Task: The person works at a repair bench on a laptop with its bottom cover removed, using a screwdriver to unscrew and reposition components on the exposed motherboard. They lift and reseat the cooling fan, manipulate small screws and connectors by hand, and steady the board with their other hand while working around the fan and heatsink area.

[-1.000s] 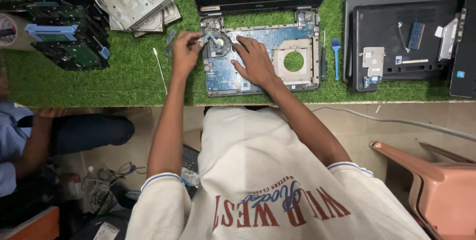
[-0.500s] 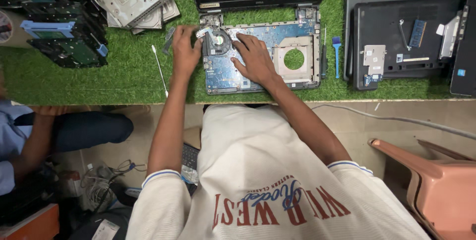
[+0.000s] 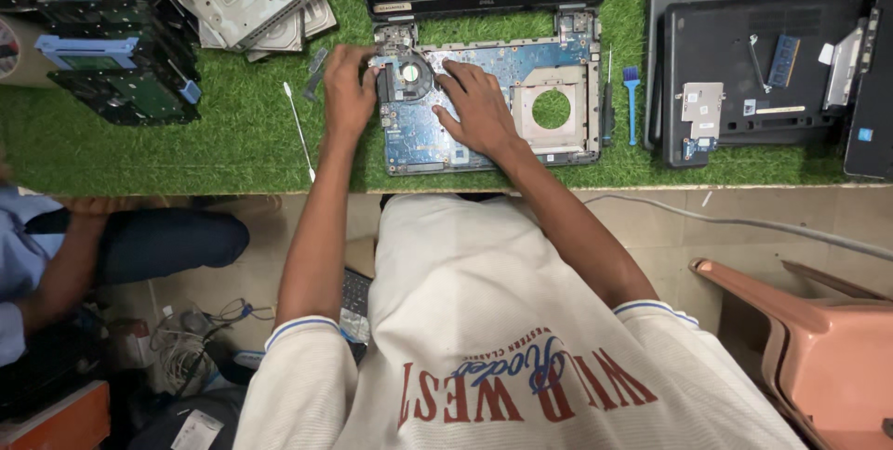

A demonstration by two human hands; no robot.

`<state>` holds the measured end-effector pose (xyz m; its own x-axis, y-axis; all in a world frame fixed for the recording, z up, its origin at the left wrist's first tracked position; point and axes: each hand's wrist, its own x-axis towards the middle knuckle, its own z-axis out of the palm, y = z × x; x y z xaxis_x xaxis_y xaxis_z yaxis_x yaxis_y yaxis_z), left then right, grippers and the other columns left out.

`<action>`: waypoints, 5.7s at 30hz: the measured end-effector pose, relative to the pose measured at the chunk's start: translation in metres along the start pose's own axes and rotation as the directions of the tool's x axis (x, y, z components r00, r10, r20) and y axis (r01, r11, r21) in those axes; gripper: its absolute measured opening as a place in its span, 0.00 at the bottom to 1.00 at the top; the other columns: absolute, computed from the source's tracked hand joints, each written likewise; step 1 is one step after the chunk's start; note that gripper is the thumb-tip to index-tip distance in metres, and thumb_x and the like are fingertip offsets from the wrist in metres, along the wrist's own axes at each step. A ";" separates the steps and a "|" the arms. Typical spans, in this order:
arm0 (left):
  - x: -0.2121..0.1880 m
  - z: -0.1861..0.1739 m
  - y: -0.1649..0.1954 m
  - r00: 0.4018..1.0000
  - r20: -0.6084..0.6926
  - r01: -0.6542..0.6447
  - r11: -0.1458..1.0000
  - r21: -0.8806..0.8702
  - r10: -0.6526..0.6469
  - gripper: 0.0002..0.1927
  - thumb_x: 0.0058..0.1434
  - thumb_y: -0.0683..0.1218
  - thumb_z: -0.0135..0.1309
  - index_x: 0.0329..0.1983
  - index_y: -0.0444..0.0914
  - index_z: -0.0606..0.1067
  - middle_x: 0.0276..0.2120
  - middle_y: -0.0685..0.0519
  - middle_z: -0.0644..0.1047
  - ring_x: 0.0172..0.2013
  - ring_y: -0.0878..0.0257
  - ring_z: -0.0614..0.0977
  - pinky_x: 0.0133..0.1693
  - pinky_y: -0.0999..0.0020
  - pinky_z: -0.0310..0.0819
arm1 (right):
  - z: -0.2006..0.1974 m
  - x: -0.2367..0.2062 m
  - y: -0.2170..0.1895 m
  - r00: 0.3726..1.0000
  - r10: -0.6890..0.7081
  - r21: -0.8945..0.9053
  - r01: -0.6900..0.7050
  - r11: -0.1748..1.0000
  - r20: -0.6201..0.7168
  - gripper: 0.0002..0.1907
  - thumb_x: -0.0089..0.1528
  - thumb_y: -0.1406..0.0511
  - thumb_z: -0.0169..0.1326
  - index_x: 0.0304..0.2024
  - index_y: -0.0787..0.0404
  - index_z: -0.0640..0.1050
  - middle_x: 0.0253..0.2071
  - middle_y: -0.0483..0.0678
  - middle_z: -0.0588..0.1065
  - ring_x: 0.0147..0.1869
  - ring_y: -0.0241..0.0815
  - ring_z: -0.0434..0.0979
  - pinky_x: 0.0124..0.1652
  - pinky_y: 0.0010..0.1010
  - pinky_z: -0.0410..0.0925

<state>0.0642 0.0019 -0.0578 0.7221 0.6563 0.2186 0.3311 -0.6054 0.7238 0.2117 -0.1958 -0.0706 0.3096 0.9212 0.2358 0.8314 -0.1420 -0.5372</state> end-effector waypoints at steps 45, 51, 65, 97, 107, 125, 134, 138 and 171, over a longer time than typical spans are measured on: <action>-0.003 0.009 0.021 0.999 -0.030 -0.030 0.967 -0.255 0.023 0.21 0.57 0.31 0.62 0.54 0.37 0.77 0.46 0.50 0.77 0.44 0.61 0.82 0.43 0.70 0.78 | -0.003 -0.001 -0.001 1.000 0.002 0.005 -0.003 1.000 0.007 0.25 0.63 0.59 0.59 0.60 0.64 0.74 0.65 0.57 0.68 0.68 0.57 0.65 0.62 0.48 0.60; -0.001 0.011 0.020 0.998 -0.054 -0.055 0.964 -0.259 0.042 0.20 0.58 0.32 0.63 0.53 0.38 0.78 0.48 0.50 0.77 0.46 0.62 0.83 0.47 0.71 0.80 | -0.003 -0.001 0.000 1.000 -0.002 0.011 0.002 1.000 -0.002 0.26 0.63 0.59 0.60 0.60 0.65 0.73 0.65 0.57 0.68 0.68 0.57 0.65 0.62 0.48 0.60; -0.009 0.010 0.009 0.997 -0.029 0.057 0.968 -0.245 -0.066 0.10 0.59 0.35 0.63 0.43 0.38 0.81 0.48 0.49 0.80 0.51 0.57 0.82 0.53 0.65 0.78 | -0.002 0.000 0.002 1.000 0.003 0.004 -0.003 1.000 0.001 0.25 0.63 0.59 0.60 0.60 0.65 0.73 0.65 0.57 0.68 0.68 0.57 0.65 0.62 0.48 0.60; -0.035 0.019 0.001 0.975 -0.164 0.095 0.951 -0.294 -0.148 0.20 0.58 0.32 0.62 0.53 0.37 0.76 0.49 0.50 0.80 0.50 0.60 0.82 0.52 0.65 0.76 | -0.004 0.000 -0.002 1.000 -0.005 0.002 0.005 1.000 -0.009 0.25 0.63 0.59 0.60 0.59 0.65 0.74 0.65 0.58 0.68 0.68 0.57 0.65 0.62 0.48 0.60; -0.038 0.024 0.002 0.962 -0.208 0.116 0.954 -0.277 -0.177 0.19 0.59 0.33 0.62 0.53 0.38 0.77 0.49 0.50 0.81 0.49 0.60 0.82 0.52 0.65 0.76 | -0.003 -0.001 -0.001 1.000 -0.011 0.007 0.012 1.000 -0.026 0.25 0.63 0.59 0.59 0.60 0.64 0.74 0.65 0.56 0.68 0.69 0.56 0.65 0.63 0.48 0.60; -0.037 0.025 0.005 0.953 -0.219 0.149 0.954 -0.258 -0.208 0.18 0.59 0.34 0.62 0.52 0.38 0.78 0.49 0.50 0.81 0.48 0.60 0.82 0.51 0.65 0.78 | -0.004 -0.001 0.000 1.000 0.007 0.009 -0.007 1.000 -0.001 0.25 0.64 0.59 0.59 0.60 0.65 0.73 0.65 0.57 0.68 0.68 0.57 0.65 0.62 0.48 0.60; -0.037 0.023 0.005 0.954 -0.232 0.123 0.954 -0.273 -0.189 0.17 0.60 0.34 0.62 0.52 0.37 0.78 0.48 0.49 0.82 0.47 0.60 0.82 0.51 0.65 0.76 | -0.005 0.000 0.000 1.000 0.012 0.031 -0.012 0.999 -0.011 0.25 0.63 0.59 0.59 0.60 0.65 0.74 0.65 0.57 0.68 0.68 0.57 0.65 0.62 0.47 0.60; -0.034 0.023 0.005 0.952 -0.240 0.114 0.951 -0.287 -0.187 0.17 0.60 0.34 0.63 0.52 0.37 0.78 0.47 0.50 0.82 0.47 0.60 0.82 0.50 0.65 0.76 | -0.005 0.003 0.001 1.000 -0.012 0.014 0.012 1.000 -0.029 0.25 0.63 0.59 0.59 0.60 0.65 0.73 0.65 0.57 0.68 0.68 0.57 0.65 0.63 0.48 0.60; -0.036 0.016 0.008 0.982 -0.129 0.116 0.983 -0.142 -0.135 0.21 0.59 0.35 0.61 0.56 0.41 0.80 0.49 0.47 0.77 0.53 0.53 0.78 0.59 0.59 0.70 | -0.008 0.004 -0.002 1.000 -0.001 0.020 0.001 1.000 -0.025 0.25 0.62 0.60 0.60 0.59 0.64 0.74 0.65 0.57 0.68 0.68 0.57 0.66 0.61 0.47 0.61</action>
<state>0.0505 -0.0339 -0.0698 0.5864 0.7846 0.2015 0.3230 -0.4546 0.8301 0.2144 -0.1949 -0.0619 0.3203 0.9120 0.2564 0.8223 -0.1333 -0.5532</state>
